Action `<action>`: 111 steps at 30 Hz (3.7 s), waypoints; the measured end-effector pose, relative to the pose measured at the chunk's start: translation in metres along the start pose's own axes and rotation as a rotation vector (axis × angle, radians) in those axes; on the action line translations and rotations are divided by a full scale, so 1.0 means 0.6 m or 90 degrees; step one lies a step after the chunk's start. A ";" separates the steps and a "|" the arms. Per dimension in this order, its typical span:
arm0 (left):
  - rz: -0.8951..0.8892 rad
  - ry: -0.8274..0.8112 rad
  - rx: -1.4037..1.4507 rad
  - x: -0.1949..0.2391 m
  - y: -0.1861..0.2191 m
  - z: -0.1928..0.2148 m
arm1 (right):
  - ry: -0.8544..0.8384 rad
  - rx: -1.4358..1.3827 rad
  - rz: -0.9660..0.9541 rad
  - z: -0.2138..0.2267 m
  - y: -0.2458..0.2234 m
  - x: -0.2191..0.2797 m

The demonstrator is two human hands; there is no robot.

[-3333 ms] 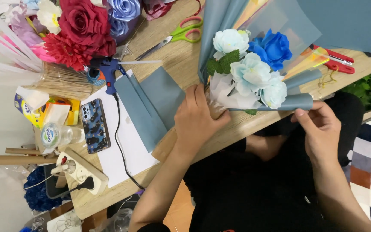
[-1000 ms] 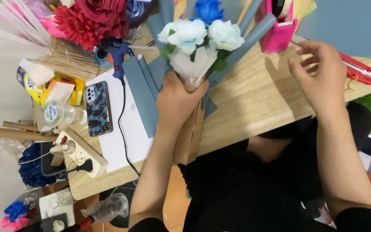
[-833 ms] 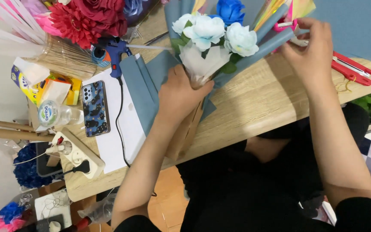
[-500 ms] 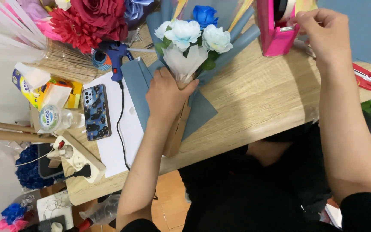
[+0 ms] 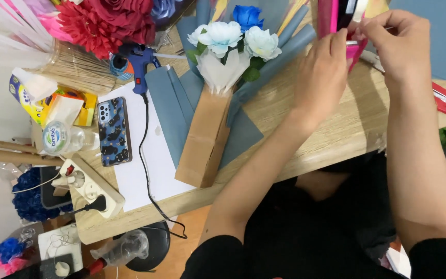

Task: The person wraps a small bouquet of blue and light-blue artificial flowers in light-blue paper and a brown paper sleeve. They fold and tuck the paper around the stems, then use clear tape from a pink dispenser to secure the wrapping at the base.

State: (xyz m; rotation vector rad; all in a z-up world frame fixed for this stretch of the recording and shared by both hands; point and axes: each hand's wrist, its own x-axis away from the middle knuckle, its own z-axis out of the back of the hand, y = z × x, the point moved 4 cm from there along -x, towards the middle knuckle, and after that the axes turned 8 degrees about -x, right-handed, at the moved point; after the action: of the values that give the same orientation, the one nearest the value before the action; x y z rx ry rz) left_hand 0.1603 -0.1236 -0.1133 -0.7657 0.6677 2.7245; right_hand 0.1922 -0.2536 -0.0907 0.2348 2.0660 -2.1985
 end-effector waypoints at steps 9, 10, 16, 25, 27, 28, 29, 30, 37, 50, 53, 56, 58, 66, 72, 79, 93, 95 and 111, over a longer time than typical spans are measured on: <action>0.021 0.019 0.075 -0.020 -0.019 0.005 | 0.137 0.014 -0.074 0.008 -0.014 0.101; 0.016 0.019 0.078 -0.020 -0.018 0.009 | 0.142 0.015 -0.071 0.006 -0.021 0.123; 0.051 -0.064 0.182 -0.018 -0.014 0.035 | 0.200 -0.247 -0.078 -0.013 0.003 0.207; 0.300 -0.196 0.489 0.121 -0.006 0.075 | 0.226 -0.357 -0.155 -0.064 0.023 0.235; 0.475 -0.264 0.697 0.155 -0.007 0.024 | 0.228 -0.370 -0.172 -0.069 0.023 0.238; 0.472 -0.268 0.698 0.152 -0.007 0.026 | 0.232 -0.370 -0.170 -0.068 0.025 0.239; 0.480 -0.245 0.729 0.149 -0.007 0.029 | 0.232 -0.361 -0.173 -0.068 0.028 0.240; 0.489 -0.225 0.761 0.148 -0.006 0.032 | 0.234 -0.351 -0.178 -0.066 0.031 0.243; 0.397 -0.109 0.586 0.129 -0.001 0.079 | 0.173 -0.314 -0.254 -0.032 0.055 0.248; 0.325 -0.112 0.465 0.123 -0.001 0.101 | 0.325 -0.313 -0.141 -0.081 0.018 0.121; 0.335 -0.129 0.465 0.126 -0.006 0.097 | 0.363 -0.325 -0.124 -0.081 0.035 0.119; 0.334 -0.140 0.465 0.127 -0.011 0.094 | 0.375 -0.300 -0.099 -0.075 0.043 0.116; 0.330 -0.138 0.469 0.128 -0.013 0.092 | 0.371 -0.284 -0.090 -0.076 0.054 0.113; 0.319 -0.116 0.442 0.128 -0.016 0.092 | 0.463 -0.333 -0.032 -0.094 0.079 0.113; 0.297 -0.091 0.408 0.123 -0.017 0.117 | 0.505 -0.346 -0.024 -0.103 0.083 0.116; 0.238 -0.078 0.346 0.131 -0.023 0.109 | 0.510 -0.301 -0.038 -0.115 0.046 0.122; 0.116 -0.050 0.218 0.127 -0.005 0.212 | 0.277 -0.460 0.011 -0.064 0.044 0.192; 0.062 -0.069 0.163 0.124 -0.007 0.276 | 0.185 -0.225 0.074 -0.043 -0.008 0.232; -0.482 -0.633 -0.472 0.203 0.032 0.331 | -0.493 -0.094 -0.098 -0.153 -0.039 0.321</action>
State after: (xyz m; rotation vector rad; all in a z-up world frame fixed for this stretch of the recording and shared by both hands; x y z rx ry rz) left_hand -0.0339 -0.0322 -0.0213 0.2721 -0.7222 2.1294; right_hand 0.0019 -0.1562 -0.1097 -0.6965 1.7957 -1.7656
